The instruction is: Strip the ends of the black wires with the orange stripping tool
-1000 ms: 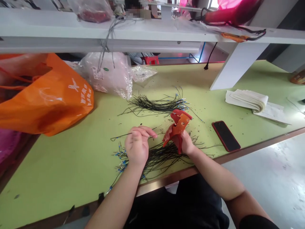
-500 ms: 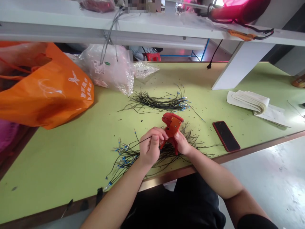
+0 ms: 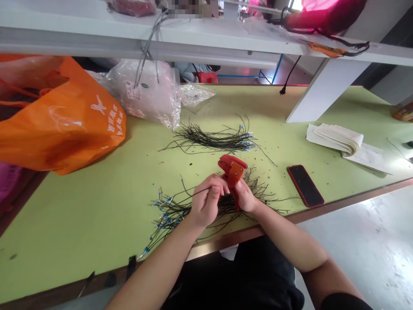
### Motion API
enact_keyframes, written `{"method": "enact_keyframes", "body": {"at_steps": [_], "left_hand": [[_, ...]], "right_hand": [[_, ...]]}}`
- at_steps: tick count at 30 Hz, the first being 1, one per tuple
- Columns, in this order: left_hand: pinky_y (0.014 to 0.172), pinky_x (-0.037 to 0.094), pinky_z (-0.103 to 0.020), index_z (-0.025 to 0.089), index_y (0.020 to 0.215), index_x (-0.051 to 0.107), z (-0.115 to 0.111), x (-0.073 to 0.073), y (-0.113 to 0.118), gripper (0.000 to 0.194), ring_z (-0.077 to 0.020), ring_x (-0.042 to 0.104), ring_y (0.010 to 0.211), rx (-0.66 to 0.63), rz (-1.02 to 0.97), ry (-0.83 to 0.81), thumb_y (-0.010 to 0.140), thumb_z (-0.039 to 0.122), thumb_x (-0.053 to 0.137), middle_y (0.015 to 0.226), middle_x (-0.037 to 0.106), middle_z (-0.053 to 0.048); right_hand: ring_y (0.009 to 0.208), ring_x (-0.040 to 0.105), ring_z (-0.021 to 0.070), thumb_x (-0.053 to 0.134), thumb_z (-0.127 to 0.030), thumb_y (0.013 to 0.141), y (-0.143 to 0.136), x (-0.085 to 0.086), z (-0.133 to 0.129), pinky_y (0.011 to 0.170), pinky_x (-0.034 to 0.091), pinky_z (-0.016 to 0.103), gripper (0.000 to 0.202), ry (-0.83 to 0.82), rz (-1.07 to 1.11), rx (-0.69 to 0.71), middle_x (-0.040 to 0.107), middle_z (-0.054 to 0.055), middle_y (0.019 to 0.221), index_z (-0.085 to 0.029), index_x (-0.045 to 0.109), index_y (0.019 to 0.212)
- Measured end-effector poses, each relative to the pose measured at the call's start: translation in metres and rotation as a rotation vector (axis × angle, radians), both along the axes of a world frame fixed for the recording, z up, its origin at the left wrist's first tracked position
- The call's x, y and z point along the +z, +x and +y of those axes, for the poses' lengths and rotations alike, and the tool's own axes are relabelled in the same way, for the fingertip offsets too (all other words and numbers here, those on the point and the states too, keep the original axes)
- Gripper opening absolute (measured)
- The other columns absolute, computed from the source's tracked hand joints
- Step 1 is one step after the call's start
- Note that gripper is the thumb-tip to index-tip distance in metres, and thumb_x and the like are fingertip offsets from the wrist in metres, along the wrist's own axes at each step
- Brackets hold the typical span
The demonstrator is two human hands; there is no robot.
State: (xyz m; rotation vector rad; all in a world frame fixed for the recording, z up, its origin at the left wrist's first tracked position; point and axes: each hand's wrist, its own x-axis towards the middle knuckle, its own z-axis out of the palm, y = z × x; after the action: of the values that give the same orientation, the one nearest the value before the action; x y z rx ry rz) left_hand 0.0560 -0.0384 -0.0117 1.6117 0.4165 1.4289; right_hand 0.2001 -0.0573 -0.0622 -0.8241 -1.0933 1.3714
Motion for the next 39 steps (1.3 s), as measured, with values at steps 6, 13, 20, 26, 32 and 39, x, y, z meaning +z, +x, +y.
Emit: {"method": "enact_keyframes", "body": {"at_steps": [6, 13, 20, 26, 32, 39], "left_hand": [[0.065, 0.047, -0.03, 0.02, 0.078, 0.056, -0.001, -0.002, 0.0, 0.035, -0.0155, 0.058, 0.068, 0.005, 0.03, 0.076, 0.107, 0.037, 0.045, 0.074, 0.064, -0.003], [0.069, 0.047, -0.032, 0.021, 0.082, 0.057, -0.003, -0.007, -0.002, 0.031, -0.0164, 0.059, 0.071, -0.003, 0.062, 0.134, 0.107, 0.033, 0.044, 0.079, 0.064, -0.004], [0.068, 0.047, -0.031, 0.02, 0.08, 0.055, -0.005, -0.006, 0.0, 0.032, -0.0156, 0.06, 0.071, -0.025, 0.051, 0.097, 0.107, 0.034, 0.044, 0.078, 0.065, -0.004], [0.067, 0.048, -0.032, 0.02, 0.079, 0.055, -0.006, -0.005, 0.001, 0.034, -0.0158, 0.059, 0.07, -0.049, 0.028, 0.029, 0.107, 0.037, 0.045, 0.078, 0.064, -0.005], [0.054, 0.043, -0.027, 0.02, 0.078, 0.056, -0.008, -0.004, 0.001, 0.036, -0.0125, 0.052, 0.059, -0.099, -0.036, -0.107, 0.106, 0.04, 0.046, 0.074, 0.06, -0.003], [0.044, 0.039, -0.024, 0.019, 0.076, 0.056, -0.009, -0.001, 0.003, 0.041, -0.0094, 0.047, 0.05, -0.173, -0.099, -0.274, 0.104, 0.049, 0.05, 0.07, 0.056, 0.0]], "right_hand": [[0.088, 0.064, 0.0259, 0.059, -0.086, 0.08, 0.001, 0.002, -0.003, 0.088, 0.053, 0.042, 0.069, 0.002, -0.041, -0.058, 0.068, 0.006, 0.089, -0.021, 0.066, 0.101], [0.084, 0.064, 0.0258, 0.058, -0.088, 0.078, 0.0, 0.001, -0.004, 0.082, 0.055, 0.041, 0.072, -0.008, -0.042, -0.132, 0.069, 0.007, 0.089, -0.02, 0.068, 0.102], [0.081, 0.063, 0.0258, 0.061, -0.088, 0.074, 0.001, -0.002, -0.006, 0.083, 0.055, 0.043, 0.071, -0.026, -0.04, -0.183, 0.069, 0.007, 0.087, -0.021, 0.068, 0.095], [0.076, 0.061, 0.0247, 0.063, -0.087, 0.074, 0.003, -0.001, -0.008, 0.08, 0.055, 0.044, 0.067, -0.032, -0.051, -0.204, 0.066, 0.005, 0.082, -0.023, 0.066, 0.094], [0.067, 0.063, 0.0251, 0.063, -0.09, 0.071, -0.001, 0.005, -0.009, 0.069, 0.057, 0.043, 0.069, -0.086, -0.053, -0.187, 0.067, 0.004, 0.073, -0.025, 0.064, 0.094], [0.058, 0.065, 0.0256, 0.056, -0.094, 0.071, -0.005, 0.01, -0.01, 0.052, 0.054, 0.039, 0.07, -0.157, 0.02, -0.039, 0.062, 0.001, 0.059, -0.026, 0.06, 0.088]]}}
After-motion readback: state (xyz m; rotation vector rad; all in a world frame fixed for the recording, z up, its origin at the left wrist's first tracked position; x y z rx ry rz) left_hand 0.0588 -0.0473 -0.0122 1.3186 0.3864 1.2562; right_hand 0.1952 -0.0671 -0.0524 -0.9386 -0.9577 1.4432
